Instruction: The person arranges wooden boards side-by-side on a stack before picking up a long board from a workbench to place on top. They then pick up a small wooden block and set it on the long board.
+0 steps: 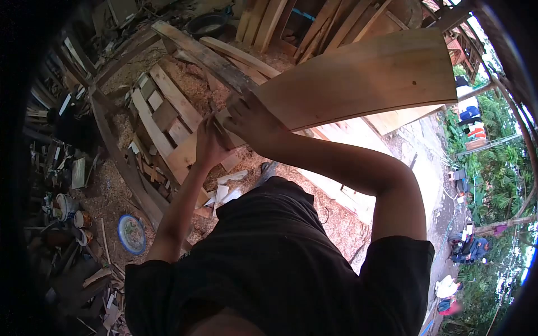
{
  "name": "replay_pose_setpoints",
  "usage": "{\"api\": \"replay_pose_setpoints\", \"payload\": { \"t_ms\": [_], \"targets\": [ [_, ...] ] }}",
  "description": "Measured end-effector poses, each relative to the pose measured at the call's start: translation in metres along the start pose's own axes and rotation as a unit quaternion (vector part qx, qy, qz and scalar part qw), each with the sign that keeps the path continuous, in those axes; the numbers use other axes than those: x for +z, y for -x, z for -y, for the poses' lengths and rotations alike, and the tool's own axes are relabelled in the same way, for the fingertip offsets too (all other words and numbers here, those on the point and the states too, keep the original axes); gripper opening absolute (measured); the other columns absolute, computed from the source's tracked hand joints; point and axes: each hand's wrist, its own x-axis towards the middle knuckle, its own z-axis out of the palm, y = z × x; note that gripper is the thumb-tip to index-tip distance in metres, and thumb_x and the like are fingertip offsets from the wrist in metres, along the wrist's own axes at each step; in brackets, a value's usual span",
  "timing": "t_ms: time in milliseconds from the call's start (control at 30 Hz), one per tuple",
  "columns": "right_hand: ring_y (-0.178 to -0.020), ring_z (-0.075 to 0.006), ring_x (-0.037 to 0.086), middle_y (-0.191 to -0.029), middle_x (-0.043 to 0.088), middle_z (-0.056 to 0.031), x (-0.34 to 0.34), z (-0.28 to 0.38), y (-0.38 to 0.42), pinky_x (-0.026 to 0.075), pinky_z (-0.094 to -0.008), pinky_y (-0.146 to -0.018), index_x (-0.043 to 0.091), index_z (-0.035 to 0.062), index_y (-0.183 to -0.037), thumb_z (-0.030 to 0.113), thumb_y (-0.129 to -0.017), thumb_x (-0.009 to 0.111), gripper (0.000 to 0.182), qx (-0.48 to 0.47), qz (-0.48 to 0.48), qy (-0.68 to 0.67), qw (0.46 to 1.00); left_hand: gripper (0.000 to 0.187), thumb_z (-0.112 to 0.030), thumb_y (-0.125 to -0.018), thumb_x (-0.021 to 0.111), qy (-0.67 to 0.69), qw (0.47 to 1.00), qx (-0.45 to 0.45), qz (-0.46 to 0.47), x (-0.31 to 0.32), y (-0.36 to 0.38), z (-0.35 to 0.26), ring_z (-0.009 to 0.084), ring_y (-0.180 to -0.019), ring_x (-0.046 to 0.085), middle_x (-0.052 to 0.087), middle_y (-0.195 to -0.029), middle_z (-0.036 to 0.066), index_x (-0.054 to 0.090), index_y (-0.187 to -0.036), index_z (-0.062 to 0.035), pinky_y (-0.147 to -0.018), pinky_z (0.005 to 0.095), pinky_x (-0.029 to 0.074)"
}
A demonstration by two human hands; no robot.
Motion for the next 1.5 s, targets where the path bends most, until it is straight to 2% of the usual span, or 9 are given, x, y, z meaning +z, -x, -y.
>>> {"api": "replay_pose_setpoints", "payload": {
  "t_ms": [233, 300, 467, 767, 933, 1000, 1200, 1267, 1500],
  "targets": [
    [-0.149, -0.0348, 0.049, -0.154, 0.058, -0.0178, 0.004, 0.003, -0.003, 0.029, -0.0597, -0.127, 0.063, 0.0201, -0.140, 0.032, -0.080, 0.085, 0.065, -0.006, -0.001, -0.055, 0.998, 0.132, -0.021, -0.051, 0.105, 0.005, 1.000, -0.007, 0.026, 0.008, 0.008, 0.004, 0.0473, -0.140, 0.049, 0.047, -0.152, 0.026, 0.035, -0.161, 0.0023, -0.119, 0.0579, 0.041],
    [-0.144, -0.0338, 0.052, -0.153, 0.058, -0.0201, 0.008, 0.004, 0.003, 0.032, -0.0566, -0.122, 0.068, 0.0188, -0.135, 0.027, -0.074, 0.088, 0.064, -0.005, -0.051, -0.071, 0.996, 0.134, -0.022, -0.051, 0.105, 0.012, 0.999, -0.007, 0.034, 0.009, 0.012, 0.009, 0.0472, -0.142, 0.047, 0.047, -0.154, 0.026, 0.034, -0.162, 0.0024, -0.121, 0.0583, 0.039],
    [-0.146, -0.0360, 0.050, -0.153, 0.056, -0.0222, 0.007, 0.012, 0.008, 0.031, -0.0584, -0.123, 0.071, 0.0172, -0.134, 0.023, -0.074, 0.088, 0.062, 0.012, 0.021, -0.099, 0.995, 0.148, -0.031, -0.048, 0.108, -0.025, 0.993, -0.002, 0.111, 0.011, 0.036, 0.044, 0.0489, -0.153, 0.037, 0.039, -0.163, 0.026, 0.025, -0.167, 0.0007, -0.132, 0.0632, 0.023],
    [-0.152, -0.0404, 0.042, -0.156, 0.051, -0.0261, 0.025, 0.005, 0.031, 0.028, -0.0604, -0.125, 0.067, 0.0211, -0.150, 0.028, -0.073, 0.091, 0.081, 0.031, 0.092, -0.145, 0.985, 0.139, -0.029, -0.048, 0.107, -0.004, 0.988, 0.016, 0.152, 0.035, 0.067, 0.118, 0.0515, -0.146, 0.044, 0.045, -0.156, 0.027, 0.032, -0.162, 0.0009, -0.124, 0.0634, 0.039],
    [-0.152, -0.0407, 0.041, -0.157, 0.049, -0.0263, 0.051, 0.007, 0.047, 0.028, -0.0618, -0.124, 0.063, 0.0225, -0.155, 0.034, -0.074, 0.092, 0.087, 0.046, 0.110, -0.167, 0.979, 0.134, -0.028, -0.046, 0.106, -0.015, 0.988, 0.033, 0.152, 0.060, 0.077, 0.149, 0.0515, -0.141, 0.047, 0.049, -0.150, 0.027, 0.037, -0.157, 0.0008, -0.123, 0.0612, 0.041],
    [-0.151, -0.0406, 0.042, -0.158, 0.049, -0.0263, 0.065, 0.002, 0.054, 0.029, -0.0622, -0.124, 0.063, 0.0238, -0.156, 0.037, -0.075, 0.092, 0.087, 0.051, 0.120, -0.180, 0.975, 0.132, -0.029, -0.046, 0.106, -0.006, 0.988, 0.055, 0.142, 0.075, 0.074, 0.145, 0.0514, -0.140, 0.048, 0.050, -0.148, 0.026, 0.038, -0.155, 0.0010, -0.122, 0.0612, 0.041],
    [-0.150, -0.0442, 0.042, -0.160, 0.049, -0.0262, 0.130, -0.006, 0.096, 0.031, -0.0611, -0.124, 0.063, 0.0226, -0.155, 0.032, -0.080, 0.088, 0.080, 0.092, 0.098, -0.284, 0.949, 0.133, -0.032, -0.048, 0.105, -0.001, 0.962, -0.010, 0.274, 0.115, 0.060, 0.135, 0.0494, -0.139, 0.049, 0.051, -0.148, 0.024, 0.036, -0.156, 0.0016, -0.124, 0.0645, 0.038],
    [-0.151, -0.0444, 0.041, -0.162, 0.046, -0.0256, 0.155, -0.011, 0.114, 0.031, -0.0616, -0.124, 0.063, 0.0223, -0.155, 0.033, -0.077, 0.090, 0.083, 0.103, 0.107, -0.323, 0.935, 0.134, -0.037, -0.049, 0.104, -0.101, 0.936, -0.010, 0.336, 0.135, 0.061, 0.126, 0.0455, -0.139, 0.050, 0.052, -0.148, 0.022, 0.034, -0.158, -0.0007, -0.128, 0.0694, 0.030],
    [-0.148, -0.0430, 0.043, -0.161, 0.046, -0.0230, 0.279, -0.022, 0.194, 0.037, -0.0612, -0.118, 0.066, 0.0292, -0.152, 0.030, -0.073, 0.090, 0.083, 0.146, 0.131, -0.438, 0.878, 0.125, -0.033, -0.053, 0.099, -0.127, 0.887, -0.030, 0.442, 0.210, 0.059, 0.089, 0.0403, -0.142, 0.050, 0.053, -0.145, 0.019, 0.037, -0.159, -0.0042, -0.130, 0.0777, 0.016]
  ]
}}
